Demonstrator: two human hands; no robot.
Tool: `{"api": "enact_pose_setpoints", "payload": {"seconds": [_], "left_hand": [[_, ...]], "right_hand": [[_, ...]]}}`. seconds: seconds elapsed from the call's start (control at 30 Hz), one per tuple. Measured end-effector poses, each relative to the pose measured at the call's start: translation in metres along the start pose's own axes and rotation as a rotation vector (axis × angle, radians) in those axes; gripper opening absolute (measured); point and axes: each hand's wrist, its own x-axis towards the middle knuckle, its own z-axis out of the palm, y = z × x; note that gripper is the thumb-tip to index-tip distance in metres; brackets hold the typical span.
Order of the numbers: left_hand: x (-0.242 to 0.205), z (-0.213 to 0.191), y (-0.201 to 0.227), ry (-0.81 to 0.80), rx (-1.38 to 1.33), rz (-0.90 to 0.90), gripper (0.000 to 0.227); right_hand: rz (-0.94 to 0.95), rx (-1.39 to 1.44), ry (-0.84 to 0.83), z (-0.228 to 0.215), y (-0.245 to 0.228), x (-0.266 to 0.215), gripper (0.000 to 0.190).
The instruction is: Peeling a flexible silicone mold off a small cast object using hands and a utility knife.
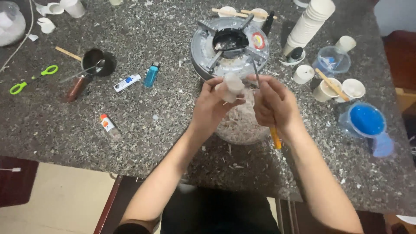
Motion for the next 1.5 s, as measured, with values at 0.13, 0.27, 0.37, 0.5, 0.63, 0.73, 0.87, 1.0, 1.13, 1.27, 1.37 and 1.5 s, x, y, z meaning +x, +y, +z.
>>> {"api": "enact_pose_setpoints", "payload": {"seconds": [0.13,0.27,0.37,0.5,0.63,0.73,0.87,1.0,1.13,1.27,1.37,1.5], "left_hand": [[-0.003,0.002,0.002,-0.073,0.022,0.037,0.035],[-0.001,-0.011,-0.006,-0.144,0.099,0.038,0.043],[0.000,-0.017,-0.010,-0.117,0.196,0.044,0.047],[-0.004,-0.012,-0.009,-0.090,0.326,0.078,0.044],[-0.005,0.001,0.000,-0.127,0.384,0.089,0.045],[-0.011,0.009,0.002,-0.138,0.362,0.136,0.041],[-0.013,0.017,0.003,-0.154,0.342,0.116,0.042],[-0.005,0.003,-0.004,-0.088,0.438,0.140,0.043],[-0.003,0.006,0.000,0.043,0.437,0.114,0.035],[-0.005,-0.009,-0.003,0.187,0.682,0.335,0.025],[-0.018,-0.014,0.004,0.273,0.967,0.487,0.024],[-0.009,-0.027,-0.010,0.229,1.171,0.694,0.049]], "right_hand": [[0.016,0.049,-0.053,-0.004,0.007,0.007,0.040],[0.002,0.001,-0.050,0.003,0.006,0.001,0.050],[-0.058,-0.062,-0.146,0.000,0.011,0.002,0.059],[-0.101,-0.167,-0.148,0.009,0.005,-0.005,0.051],[-0.132,-0.202,-0.093,0.008,0.009,-0.004,0.047],[-0.224,-0.342,-0.085,0.014,0.003,-0.012,0.042],[-0.253,-0.351,-0.093,0.005,0.013,-0.009,0.038],[-0.121,-0.069,-0.115,0.007,0.015,-0.011,0.037],[-0.070,-0.007,-0.074,0.011,0.006,-0.015,0.029],[-0.064,0.034,-0.011,0.005,0.012,-0.008,0.025],[0.003,0.025,0.067,0.023,-0.001,-0.014,0.026],[0.129,0.042,0.082,0.022,-0.007,-0.006,0.030]]}}
